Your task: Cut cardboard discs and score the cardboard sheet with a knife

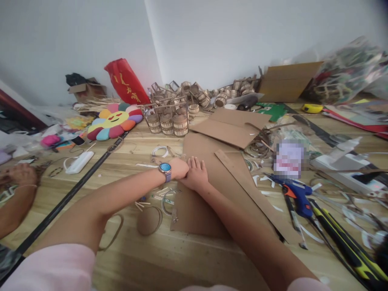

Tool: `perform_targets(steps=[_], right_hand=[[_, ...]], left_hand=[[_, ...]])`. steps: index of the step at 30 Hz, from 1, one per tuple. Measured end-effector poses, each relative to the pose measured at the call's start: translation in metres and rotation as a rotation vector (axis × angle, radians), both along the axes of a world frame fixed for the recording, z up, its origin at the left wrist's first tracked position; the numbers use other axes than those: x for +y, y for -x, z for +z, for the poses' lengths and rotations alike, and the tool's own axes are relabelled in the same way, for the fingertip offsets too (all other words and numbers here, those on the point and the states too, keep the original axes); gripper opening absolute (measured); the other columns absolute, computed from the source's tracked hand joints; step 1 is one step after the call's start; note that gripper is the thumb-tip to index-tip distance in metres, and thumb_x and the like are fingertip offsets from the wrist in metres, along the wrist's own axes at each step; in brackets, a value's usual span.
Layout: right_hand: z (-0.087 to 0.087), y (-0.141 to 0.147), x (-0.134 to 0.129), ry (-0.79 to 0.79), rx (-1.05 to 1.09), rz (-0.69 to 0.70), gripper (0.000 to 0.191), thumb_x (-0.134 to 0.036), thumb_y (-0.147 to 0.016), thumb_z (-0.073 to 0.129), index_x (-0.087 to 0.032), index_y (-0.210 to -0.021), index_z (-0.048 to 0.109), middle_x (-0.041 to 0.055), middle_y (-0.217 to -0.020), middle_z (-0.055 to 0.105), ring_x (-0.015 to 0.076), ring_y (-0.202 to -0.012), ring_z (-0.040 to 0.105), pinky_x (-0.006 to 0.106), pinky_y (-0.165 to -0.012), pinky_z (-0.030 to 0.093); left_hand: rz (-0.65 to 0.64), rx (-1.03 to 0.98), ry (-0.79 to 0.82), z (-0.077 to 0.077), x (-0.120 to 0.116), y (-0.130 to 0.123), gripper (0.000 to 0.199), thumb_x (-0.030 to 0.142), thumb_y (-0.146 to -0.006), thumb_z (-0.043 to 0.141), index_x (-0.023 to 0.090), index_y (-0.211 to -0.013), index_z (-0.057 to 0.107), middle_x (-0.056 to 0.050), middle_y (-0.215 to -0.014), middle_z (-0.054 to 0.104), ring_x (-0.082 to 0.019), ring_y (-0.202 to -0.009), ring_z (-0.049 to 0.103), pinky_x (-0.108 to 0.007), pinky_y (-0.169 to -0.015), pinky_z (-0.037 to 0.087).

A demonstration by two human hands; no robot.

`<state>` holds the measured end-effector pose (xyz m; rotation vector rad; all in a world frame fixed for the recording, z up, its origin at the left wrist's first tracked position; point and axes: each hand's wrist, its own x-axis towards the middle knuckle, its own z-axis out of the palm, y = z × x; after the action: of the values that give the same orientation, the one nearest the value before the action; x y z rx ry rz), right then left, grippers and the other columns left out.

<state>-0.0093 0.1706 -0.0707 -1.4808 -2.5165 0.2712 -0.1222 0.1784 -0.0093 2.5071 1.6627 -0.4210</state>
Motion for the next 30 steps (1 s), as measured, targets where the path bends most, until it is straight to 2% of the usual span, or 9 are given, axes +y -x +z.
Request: perform_targets(steps=[3, 7, 11, 14, 16, 18, 21, 25, 30], right_hand=[[-0.001, -0.001, -0.003, 0.008, -0.001, 0.005, 0.096, -0.071, -0.092, 0.046, -0.002, -0.158, 0.037, 0.0261, -0.165, 0.031, 0.0376, -0.155, 0.025, 0.058, -0.124, 0.016], [0.001, -0.004, -0.008, 0.026, -0.008, 0.032, 0.094, -0.074, -0.09, 0.05, -0.007, -0.155, 0.045, 0.0234, -0.165, 0.032, 0.0363, -0.156, 0.026, 0.057, -0.124, 0.017], [0.004, -0.005, -0.01, 0.032, -0.009, 0.039, 0.096, -0.075, -0.089, 0.05, -0.006, -0.156, 0.044, 0.0222, -0.165, 0.031, 0.0355, -0.156, 0.025, 0.056, -0.125, 0.018], [0.004, -0.006, -0.011, 0.031, -0.007, 0.035, 0.1, -0.076, -0.089, 0.049, -0.004, -0.158, 0.038, 0.0226, -0.166, 0.029, 0.0354, -0.156, 0.024, 0.056, -0.126, 0.017], [0.003, -0.006, -0.012, 0.03, -0.007, 0.037, 0.102, -0.076, -0.089, 0.05, -0.003, -0.159, 0.035, 0.0226, -0.166, 0.028, 0.0355, -0.157, 0.023, 0.057, -0.126, 0.016], [0.002, -0.007, -0.013, 0.033, -0.009, 0.038, 0.102, -0.076, -0.089, 0.05, -0.003, -0.16, 0.034, 0.0223, -0.167, 0.026, 0.0357, -0.157, 0.021, 0.058, -0.127, 0.014], [0.001, -0.006, -0.012, 0.039, -0.011, 0.031, 0.102, -0.075, -0.089, 0.051, -0.003, -0.16, 0.034, 0.0227, -0.167, 0.024, 0.0359, -0.157, 0.02, 0.059, -0.127, 0.013], [-0.002, -0.007, -0.01, 0.034, 0.014, 0.025, 0.098, -0.074, -0.089, 0.052, -0.006, -0.159, 0.038, 0.0222, -0.167, 0.027, 0.0369, -0.156, 0.024, 0.059, -0.126, 0.015], [-0.006, -0.008, -0.009, 0.044, 0.096, 0.042, 0.096, -0.071, -0.089, 0.056, -0.004, -0.156, 0.042, 0.0226, -0.165, 0.033, 0.0365, -0.155, 0.026, 0.057, -0.126, 0.015]], left_hand=[[0.005, 0.043, 0.21, 0.007, 0.019, 0.001, 0.036, 0.039, -0.097, 0.066, 0.016, -0.125, 0.064, -0.008, -0.128, 0.065, -0.027, -0.111, 0.066, -0.046, -0.093, 0.058], [0.0, 0.017, 0.48, 0.01, 0.044, 0.007, 0.032, 0.038, -0.099, 0.064, 0.019, -0.124, 0.065, -0.009, -0.128, 0.066, -0.023, -0.107, 0.067, -0.043, -0.091, 0.059], [0.011, -0.051, 0.683, 0.005, 0.059, 0.02, 0.034, 0.038, -0.098, 0.065, 0.017, -0.124, 0.064, -0.008, -0.122, 0.067, -0.022, -0.101, 0.069, -0.041, -0.085, 0.061], [0.015, -0.131, 0.761, -0.002, 0.063, 0.031, 0.03, 0.038, -0.098, 0.065, 0.015, -0.117, 0.065, -0.006, -0.108, 0.069, -0.017, -0.087, 0.069, -0.034, -0.074, 0.061], [0.02, -0.212, 0.766, -0.006, 0.066, 0.038, 0.028, 0.041, -0.1, 0.063, 0.014, -0.106, 0.066, -0.001, -0.089, 0.068, -0.011, -0.067, 0.064, -0.026, -0.06, 0.056], [0.023, -0.299, 0.756, -0.005, 0.07, 0.045, 0.039, 0.048, -0.102, 0.054, 0.015, -0.083, 0.063, 0.004, -0.062, 0.057, -0.008, -0.046, 0.048, -0.021, -0.044, 0.043], [0.019, -0.381, 0.759, 0.006, 0.08, 0.052, 0.058, 0.061, -0.098, 0.042, 0.023, -0.055, 0.042, 0.006, -0.039, 0.034, -0.01, -0.031, 0.029, -0.024, -0.032, 0.025], [0.003, -0.361, 0.725, 0.032, 0.082, 0.055, 0.053, 0.065, -0.087, 0.053, 0.023, -0.055, 0.045, 0.004, -0.041, 0.043, -0.011, -0.033, 0.036, -0.025, -0.036, 0.029], [0.0, -0.229, 0.441, 0.049, 0.049, 0.055, 0.033, 0.034, -0.075, 0.069, 0.021, -0.051, 0.05, 0.003, -0.044, 0.048, -0.012, -0.044, 0.041, -0.026, -0.05, 0.03]])
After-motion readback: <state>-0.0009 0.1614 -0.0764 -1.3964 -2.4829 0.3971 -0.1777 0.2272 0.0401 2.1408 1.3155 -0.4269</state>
